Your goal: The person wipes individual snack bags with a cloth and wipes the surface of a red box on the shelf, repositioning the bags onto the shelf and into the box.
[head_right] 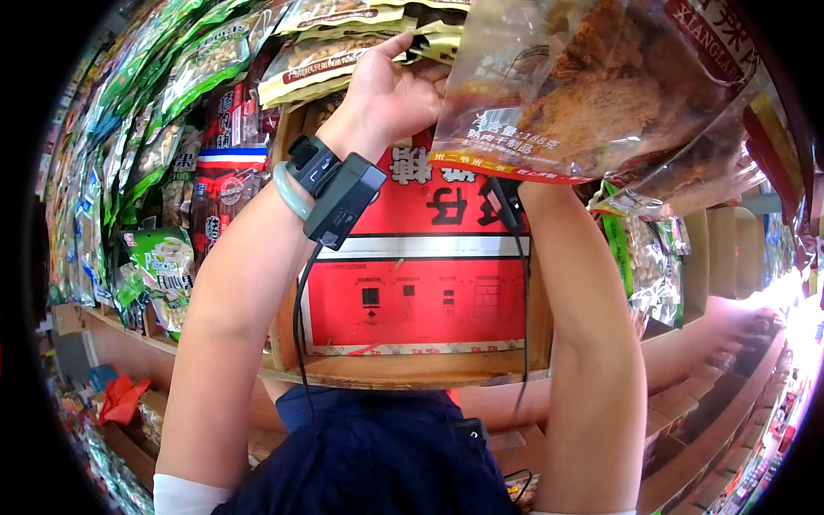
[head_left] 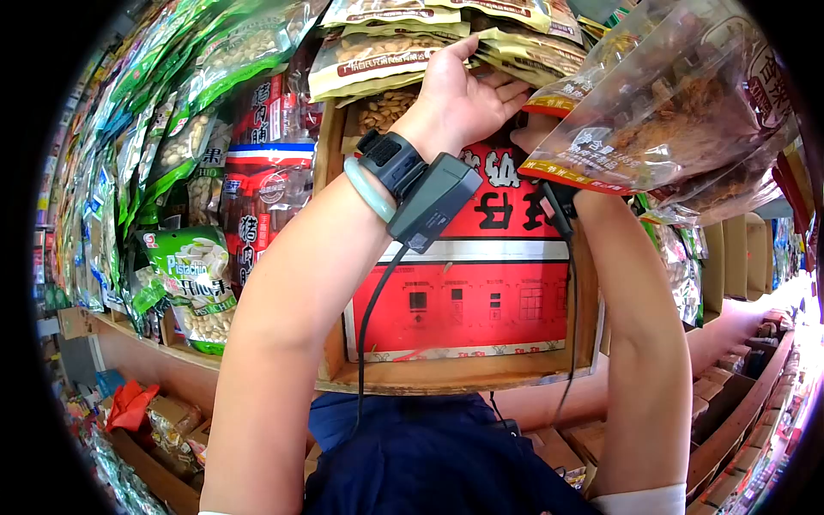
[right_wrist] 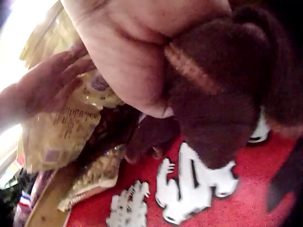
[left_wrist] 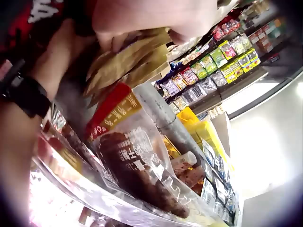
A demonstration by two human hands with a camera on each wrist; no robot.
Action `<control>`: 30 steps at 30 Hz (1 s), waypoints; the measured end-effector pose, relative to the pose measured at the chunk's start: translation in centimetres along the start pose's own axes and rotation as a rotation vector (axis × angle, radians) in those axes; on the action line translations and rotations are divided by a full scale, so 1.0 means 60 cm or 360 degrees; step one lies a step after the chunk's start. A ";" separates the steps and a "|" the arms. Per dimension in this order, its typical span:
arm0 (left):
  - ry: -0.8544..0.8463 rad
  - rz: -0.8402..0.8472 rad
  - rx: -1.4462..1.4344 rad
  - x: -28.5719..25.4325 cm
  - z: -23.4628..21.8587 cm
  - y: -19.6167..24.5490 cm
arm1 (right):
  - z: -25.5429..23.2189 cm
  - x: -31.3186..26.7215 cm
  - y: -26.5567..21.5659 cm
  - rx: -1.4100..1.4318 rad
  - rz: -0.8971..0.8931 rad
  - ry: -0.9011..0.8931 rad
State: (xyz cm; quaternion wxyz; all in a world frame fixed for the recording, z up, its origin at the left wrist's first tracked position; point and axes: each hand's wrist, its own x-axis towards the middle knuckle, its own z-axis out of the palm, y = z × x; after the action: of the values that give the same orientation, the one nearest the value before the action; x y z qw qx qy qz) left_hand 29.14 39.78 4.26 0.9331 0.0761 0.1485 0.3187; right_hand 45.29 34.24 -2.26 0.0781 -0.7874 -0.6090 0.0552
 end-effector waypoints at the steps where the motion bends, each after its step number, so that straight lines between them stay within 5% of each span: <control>1: 0.0023 0.0013 0.0040 -0.006 -0.001 0.001 | 0.009 0.010 -0.002 0.0029 -0.0058 -0.0007; 7: 0.0117 -0.0023 0.0205 -0.003 -0.032 -0.010 | 0.051 -0.086 -0.044 0.0461 -0.0978 -0.0369; 9: 0.0122 -0.0079 0.0213 -0.008 -0.038 -0.013 | 0.020 -0.172 -0.070 0.0640 -0.1072 -0.0180; 13: 0.0062 -0.0158 0.0146 -0.037 -0.061 -0.017 | 0.021 -0.301 -0.070 0.1203 -0.1434 -0.0664; 15: 0.0255 -0.0208 0.0198 -0.076 -0.043 -0.025 | -0.015 -0.318 -0.069 0.1287 -0.1355 -0.0922; 17: 0.0912 -0.0337 0.0820 -0.089 -0.054 -0.022 | -0.058 -0.314 -0.068 0.1506 -0.0799 -0.1058; 19: 0.0665 -0.0178 0.1158 -0.182 -0.018 -0.017 | -0.084 -0.283 -0.046 0.1560 -0.0568 -0.1036; 21: 0.0562 0.0001 0.1282 -0.254 -0.018 -0.006 | -0.051 -0.249 -0.009 0.0751 -0.0984 -0.0488; 24: 0.0312 0.0131 0.1945 -0.369 -0.034 0.003 | -0.002 -0.251 -0.036 0.0242 -0.0668 -0.0381; 25: 0.0275 0.0160 0.2327 -0.405 -0.043 -0.001 | 0.014 -0.250 -0.043 0.0273 -0.0815 -0.0322; 29: 0.0419 0.0702 0.3596 -0.526 -0.070 -0.040 | 0.033 -0.275 -0.084 0.0562 -0.1408 -0.0512; 30: 0.0443 0.0705 0.3647 -0.547 -0.075 -0.048 | 0.020 -0.277 -0.096 0.0629 -0.1409 -0.0895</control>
State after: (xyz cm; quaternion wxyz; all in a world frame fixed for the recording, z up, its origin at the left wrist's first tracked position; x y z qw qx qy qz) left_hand 4.64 17.46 6.85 0.2195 0.8597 0.4326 0.1599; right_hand 35.40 19.64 -2.50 0.0744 -0.3820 -0.8569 0.3380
